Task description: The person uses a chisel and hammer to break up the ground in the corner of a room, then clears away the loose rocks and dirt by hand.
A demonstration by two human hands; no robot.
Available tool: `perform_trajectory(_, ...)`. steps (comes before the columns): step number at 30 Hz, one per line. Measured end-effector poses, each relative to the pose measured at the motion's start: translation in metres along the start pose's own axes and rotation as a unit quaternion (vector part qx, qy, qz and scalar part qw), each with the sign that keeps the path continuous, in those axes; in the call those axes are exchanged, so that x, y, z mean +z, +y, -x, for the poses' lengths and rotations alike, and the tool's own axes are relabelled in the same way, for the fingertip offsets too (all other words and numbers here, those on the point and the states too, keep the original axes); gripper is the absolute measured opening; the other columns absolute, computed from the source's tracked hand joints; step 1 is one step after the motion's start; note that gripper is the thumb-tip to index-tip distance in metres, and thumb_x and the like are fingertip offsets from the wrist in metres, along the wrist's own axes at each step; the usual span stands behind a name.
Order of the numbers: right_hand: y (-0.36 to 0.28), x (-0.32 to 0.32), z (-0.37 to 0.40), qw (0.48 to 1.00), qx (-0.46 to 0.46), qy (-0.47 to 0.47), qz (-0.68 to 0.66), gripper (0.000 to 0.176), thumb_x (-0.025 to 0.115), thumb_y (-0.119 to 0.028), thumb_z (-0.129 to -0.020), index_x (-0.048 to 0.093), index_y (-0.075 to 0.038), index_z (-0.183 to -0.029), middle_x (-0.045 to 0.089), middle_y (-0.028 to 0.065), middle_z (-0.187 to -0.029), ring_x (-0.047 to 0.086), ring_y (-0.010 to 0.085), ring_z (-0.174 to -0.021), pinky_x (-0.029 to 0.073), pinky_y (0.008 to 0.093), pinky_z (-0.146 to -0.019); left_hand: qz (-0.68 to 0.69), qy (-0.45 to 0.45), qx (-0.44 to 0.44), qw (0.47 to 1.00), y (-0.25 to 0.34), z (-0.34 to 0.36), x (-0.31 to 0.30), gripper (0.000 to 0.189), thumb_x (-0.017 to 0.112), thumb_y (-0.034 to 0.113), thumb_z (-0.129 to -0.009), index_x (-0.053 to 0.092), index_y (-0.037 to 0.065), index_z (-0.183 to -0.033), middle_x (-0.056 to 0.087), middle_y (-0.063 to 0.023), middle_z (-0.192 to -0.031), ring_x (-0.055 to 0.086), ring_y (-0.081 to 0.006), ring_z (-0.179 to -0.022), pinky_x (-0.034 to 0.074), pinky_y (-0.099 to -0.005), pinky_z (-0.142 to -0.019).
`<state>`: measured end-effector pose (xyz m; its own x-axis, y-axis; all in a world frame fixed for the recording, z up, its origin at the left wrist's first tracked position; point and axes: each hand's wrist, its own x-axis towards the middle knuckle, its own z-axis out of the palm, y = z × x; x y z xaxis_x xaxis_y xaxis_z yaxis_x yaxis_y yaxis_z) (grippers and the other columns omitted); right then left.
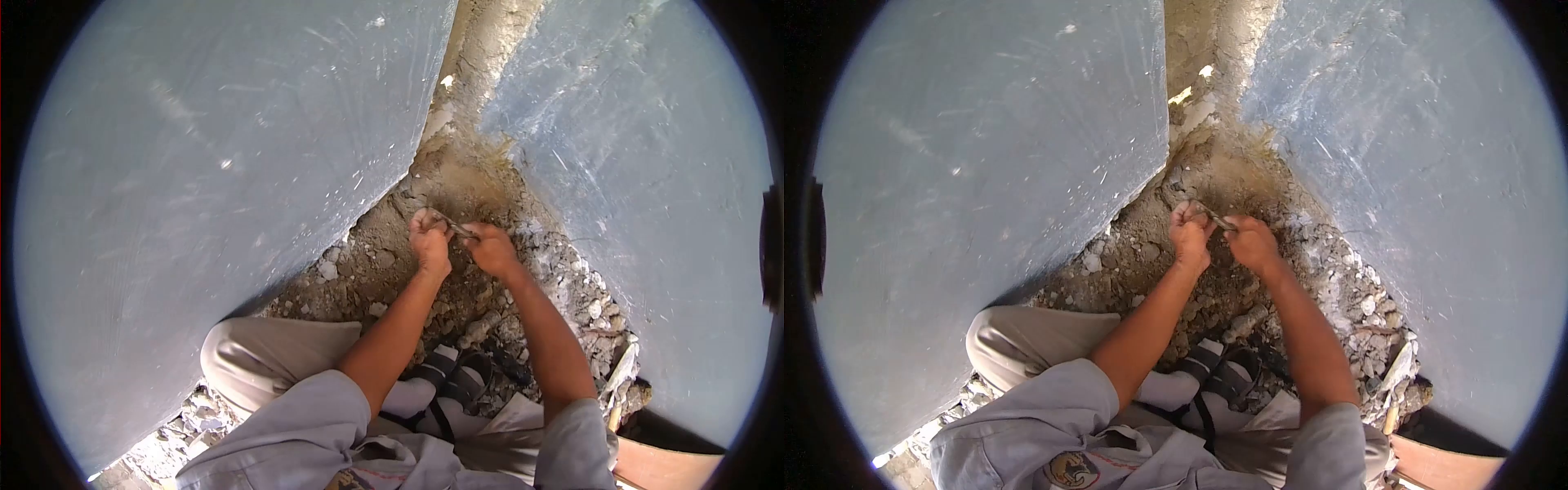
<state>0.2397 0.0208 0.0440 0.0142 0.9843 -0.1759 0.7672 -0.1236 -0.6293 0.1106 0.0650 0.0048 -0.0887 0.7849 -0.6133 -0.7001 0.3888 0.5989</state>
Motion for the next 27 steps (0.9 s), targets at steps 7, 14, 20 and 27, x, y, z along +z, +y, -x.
perform_trajectory(7, 0.003, 0.06, -0.076, 0.974, 0.193, -0.029, 0.115, 0.032, 0.058, -0.019, -0.083, 0.069, -0.012, -0.112, 0.07, 0.0184, -0.106, 0.066, 0.037, -0.103, 0.051, 0.0447, -0.091, -0.086, -0.103, -0.24, 0.961, -0.038, -0.087, -0.045, 0.027, 0.05, 0.028, -0.101, 0.06, 0.009, -0.118, 0.065, -0.0085, -0.114, 0.064, -0.0224, -0.097, 0.049, -0.0399, -0.09)
perform_trajectory(14, -0.047, -0.005, -0.048, 0.954, 0.228, 0.058, 0.187, 0.027, 0.054, -0.02, -0.087, 0.071, -0.01, -0.104, 0.071, 0.0187, -0.094, 0.069, 0.0363, -0.09, 0.054, 0.0461, -0.081, 0.004, -0.311, -0.268, 0.912, -0.03, -0.042, -0.002, 0.05, 0.053, 0.047, -0.1, 0.057, 0.008, -0.13, 0.065, 0.0032, -0.106, 0.059, -0.0145, -0.095, 0.046, -0.0334, -0.087)
perform_trajectory(20, -0.05, -0.013, -0.045, 0.978, 0.125, 0.0, 0.165, 0.026, 0.055, -0.019, -0.085, 0.072, -0.01, -0.103, 0.071, 0.0205, -0.091, 0.069, 0.0375, -0.09, 0.054, 0.0475, -0.079, -0.035, -0.119, -0.224, 0.967, -0.04, -0.038, -0.013, 0.037, 0.047, 0.042, -0.102, 0.063, 0.012, -0.116, 0.065, 0.0025, -0.099, 0.06, -0.0147, -0.088, 0.048, -0.0319, -0.079)
perform_trajectory(27, -0.027, 0.039, -0.11, 0.972, 0.093, -0.065, 0.207, 0.027, 0.053, -0.018, -0.084, 0.074, -0.007, -0.098, 0.072, 0.0182, -0.094, 0.069, 0.0359, -0.092, 0.055, 0.0432, -0.085, -0.046, -0.023, -0.195, 0.979, -0.042, -0.061, -0.032, 0.032, 0.041, 0.038, -0.104, 0.061, 0.014, -0.112, 0.063, -0.0001, -0.093, 0.06, -0.0151, -0.083, 0.052, -0.0362, -0.078)
